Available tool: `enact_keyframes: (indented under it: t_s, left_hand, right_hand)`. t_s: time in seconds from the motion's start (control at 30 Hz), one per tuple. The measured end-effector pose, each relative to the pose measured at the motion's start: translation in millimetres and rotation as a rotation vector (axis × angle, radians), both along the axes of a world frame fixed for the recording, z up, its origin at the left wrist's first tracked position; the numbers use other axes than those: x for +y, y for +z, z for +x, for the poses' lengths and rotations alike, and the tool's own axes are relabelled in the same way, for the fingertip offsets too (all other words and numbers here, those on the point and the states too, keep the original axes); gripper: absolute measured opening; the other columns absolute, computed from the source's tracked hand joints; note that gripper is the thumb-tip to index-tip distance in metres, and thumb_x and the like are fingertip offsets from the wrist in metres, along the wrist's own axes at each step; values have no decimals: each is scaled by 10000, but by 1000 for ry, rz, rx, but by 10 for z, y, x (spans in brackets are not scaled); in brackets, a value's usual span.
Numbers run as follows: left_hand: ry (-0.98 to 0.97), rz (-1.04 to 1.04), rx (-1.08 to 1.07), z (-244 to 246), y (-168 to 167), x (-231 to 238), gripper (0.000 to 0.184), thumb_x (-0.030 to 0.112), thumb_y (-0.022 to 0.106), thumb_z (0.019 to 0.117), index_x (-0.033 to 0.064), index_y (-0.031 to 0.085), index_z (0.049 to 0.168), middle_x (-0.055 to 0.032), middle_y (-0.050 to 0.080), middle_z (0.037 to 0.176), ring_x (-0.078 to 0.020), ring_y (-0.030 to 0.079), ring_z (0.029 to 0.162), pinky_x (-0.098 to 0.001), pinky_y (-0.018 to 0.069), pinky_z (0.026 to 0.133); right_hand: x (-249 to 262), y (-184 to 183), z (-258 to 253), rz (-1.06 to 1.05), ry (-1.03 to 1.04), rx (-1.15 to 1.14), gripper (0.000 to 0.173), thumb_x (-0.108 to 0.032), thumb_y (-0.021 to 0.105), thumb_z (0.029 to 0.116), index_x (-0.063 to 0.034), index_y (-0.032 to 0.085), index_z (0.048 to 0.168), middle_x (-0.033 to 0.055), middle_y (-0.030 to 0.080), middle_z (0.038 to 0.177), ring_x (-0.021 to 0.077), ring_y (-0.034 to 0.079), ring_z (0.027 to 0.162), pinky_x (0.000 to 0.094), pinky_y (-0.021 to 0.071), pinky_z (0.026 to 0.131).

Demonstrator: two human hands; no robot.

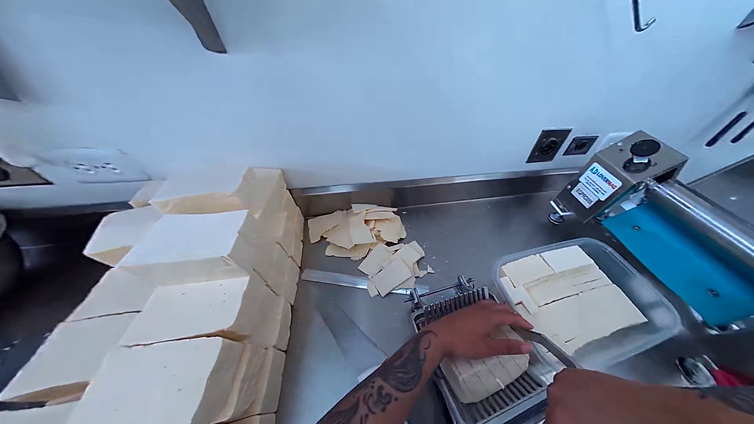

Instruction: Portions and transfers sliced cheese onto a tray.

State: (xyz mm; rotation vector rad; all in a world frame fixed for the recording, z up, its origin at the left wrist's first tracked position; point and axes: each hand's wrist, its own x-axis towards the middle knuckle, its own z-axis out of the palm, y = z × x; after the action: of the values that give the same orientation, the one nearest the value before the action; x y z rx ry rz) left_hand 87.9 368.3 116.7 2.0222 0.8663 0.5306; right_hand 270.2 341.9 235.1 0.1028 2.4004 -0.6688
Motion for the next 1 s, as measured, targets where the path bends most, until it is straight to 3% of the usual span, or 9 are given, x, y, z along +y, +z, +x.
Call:
enact_keyframes:
  t_s: [0.1,0.17,0.23,0.33,0.4,0.73,0.9,1.0]
  left_hand:
    - [-19,48,28,36,-96,-40,506,346,632,1006,64,579,1423,-157,519,1490,-292,435,1428,-469,322,1195]
    - [-7,36,-3,44,-139,-50,436,311,652,998,52,625,1347,-148,533,1451,-270,491,1365,-454,396,1142]
    - [0,1,-17,35,-135,-50,364,290,638,1008,28,660,1258,-147,577,1392,-268,522,1323,-445,411,1117]
    - [4,-38,-1,24,-124,-47,356,296,614,1023,25,663,1249,-153,616,1328,-274,534,1300,-442,404,1110]
    - [11,-35,-13,24,-142,-44,345,295,624,1017,31,666,1237,-149,624,1304,-278,536,1290,-450,408,1104]
    - [3,-5,-42,34,-177,-1,329,285,656,999,34,678,1211,-141,644,1244,-268,571,1230,-452,437,1072]
    - [15,-8,-35,40,-176,4,331,283,663,994,35,677,1213,-146,640,1268,-271,563,1252,-459,431,1084]
    - [13,1,-47,37,-188,9,331,269,662,996,28,673,1221,-145,642,1274,-261,569,1251,-447,433,1090]
  right_hand:
    - [-35,-107,46,3,10,36,327,-286,680,906,-48,615,691,105,512,555,287,551,526,485,382,502]
    - [-70,-177,72,16,41,43,331,-296,695,895,-49,623,687,107,521,549,289,561,515,485,397,494]
    - [-91,-228,80,27,53,6,343,-297,692,896,-49,602,676,114,524,552,298,568,520,483,399,496]
    - [-157,-310,105,36,21,-61,285,-223,696,909,3,656,740,173,590,613,364,624,601,535,436,556]
    - [-184,-434,179,51,38,19,285,-229,718,876,-4,652,713,161,578,581,350,621,559,517,432,510]
    - [-278,-583,135,22,32,-163,245,-199,666,948,28,709,871,199,646,702,379,664,682,542,464,595]
    - [-344,-801,187,31,39,-141,251,-195,670,948,39,694,861,208,641,702,391,661,690,551,462,612]
    - [-374,-1177,362,60,69,81,305,-276,721,895,-21,648,743,150,592,599,339,634,570,529,469,532]
